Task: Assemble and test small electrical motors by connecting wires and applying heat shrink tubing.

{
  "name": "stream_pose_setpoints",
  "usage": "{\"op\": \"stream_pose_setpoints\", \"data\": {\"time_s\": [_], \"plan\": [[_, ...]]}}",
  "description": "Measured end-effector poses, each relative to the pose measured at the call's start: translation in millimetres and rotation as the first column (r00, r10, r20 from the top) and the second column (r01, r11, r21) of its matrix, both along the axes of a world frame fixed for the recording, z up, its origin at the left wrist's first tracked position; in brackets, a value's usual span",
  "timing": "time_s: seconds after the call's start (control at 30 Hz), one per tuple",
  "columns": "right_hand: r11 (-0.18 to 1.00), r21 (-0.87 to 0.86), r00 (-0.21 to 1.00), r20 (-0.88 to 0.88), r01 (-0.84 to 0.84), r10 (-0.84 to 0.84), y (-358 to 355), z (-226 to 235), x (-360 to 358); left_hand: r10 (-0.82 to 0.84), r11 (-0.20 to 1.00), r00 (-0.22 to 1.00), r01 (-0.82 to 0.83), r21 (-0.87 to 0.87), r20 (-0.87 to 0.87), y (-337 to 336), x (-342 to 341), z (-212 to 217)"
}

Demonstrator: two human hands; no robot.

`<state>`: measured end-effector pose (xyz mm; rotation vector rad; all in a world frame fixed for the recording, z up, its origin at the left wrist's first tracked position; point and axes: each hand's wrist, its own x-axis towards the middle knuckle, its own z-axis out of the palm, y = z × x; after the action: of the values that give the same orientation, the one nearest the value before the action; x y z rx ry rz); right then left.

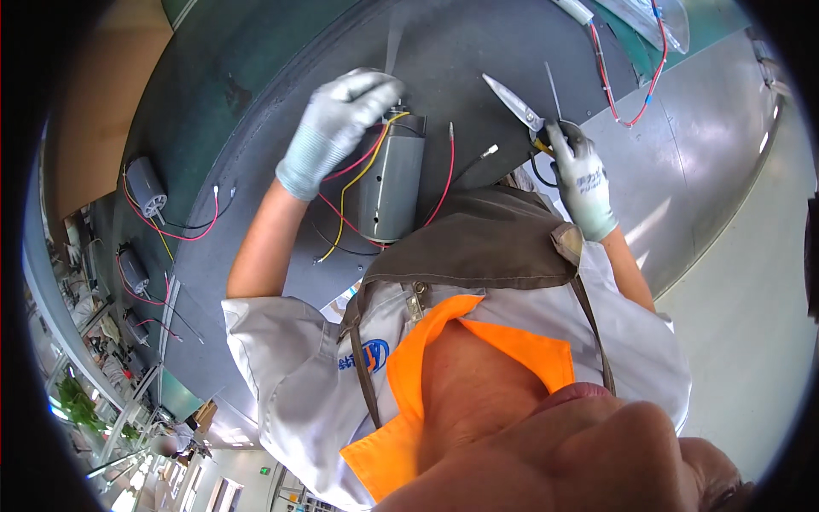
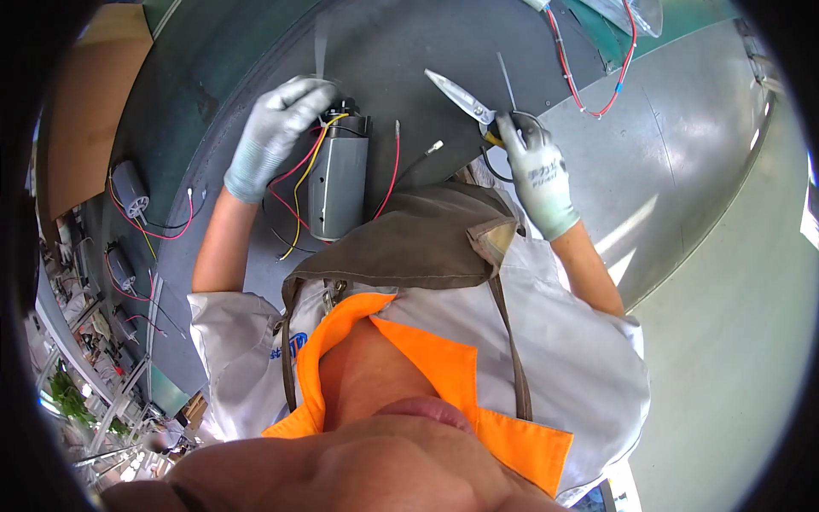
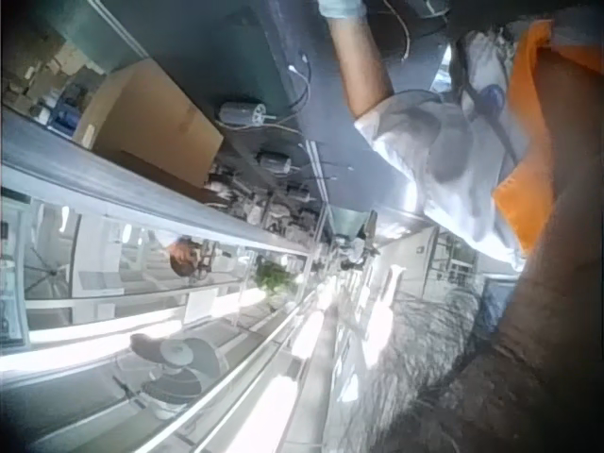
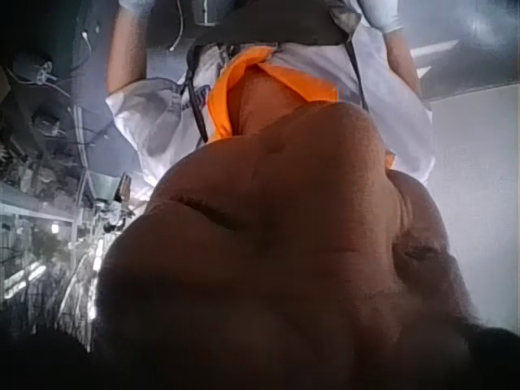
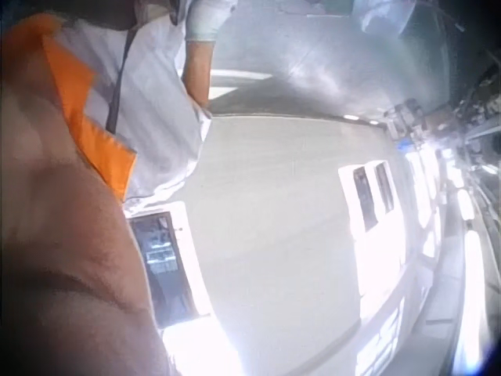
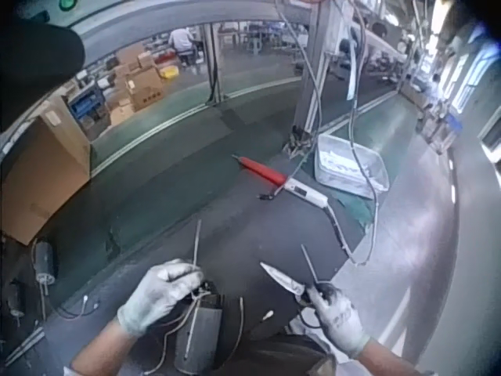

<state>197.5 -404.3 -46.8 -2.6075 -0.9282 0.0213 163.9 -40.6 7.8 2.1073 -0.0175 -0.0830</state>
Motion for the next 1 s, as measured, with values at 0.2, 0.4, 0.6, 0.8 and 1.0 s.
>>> {"op": "stream_pose_setpoints", "data": {"time_s": [0.2, 0.4, 0.6, 0.8, 1.0], "plan": [[0.755, 0.535, 0.768, -0.637, 0.378, 0.067, 1.1, -3.4, 57.9, 0.177, 0.862, 0.951, -0.275, -0.427, -0.254, 8.5, -2.7, -1.3], [0.408, 0.783, 0.557, -0.622, 0.470, 0.550, 37.6, 20.1, 122.3, 0.216, 0.748, 0.931, -0.350, -0.563, -0.293, 9.6, -10.7, 6.0], [0.881, 0.470, 0.416, -0.812, 0.051, 0.409, 74.3, 54.8, 103.6, 0.154, 0.419, 0.931, -0.364, -0.832, -0.331, 28.9, -7.9, -34.6], [0.761, 0.242, 0.628, -0.446, -0.602, 0.638, 122.4, 60.0, 87.2, 0.152, 0.425, 0.923, -0.385, -0.819, -0.354, 29.2, -5.5, -25.4], [0.728, -0.192, 0.747, -0.288, -0.658, 0.599, 137.4, 83.1, 83.6, 0.162, 0.399, 0.926, -0.377, -0.836, -0.341, 30.4, -2.1, -33.8]]}}
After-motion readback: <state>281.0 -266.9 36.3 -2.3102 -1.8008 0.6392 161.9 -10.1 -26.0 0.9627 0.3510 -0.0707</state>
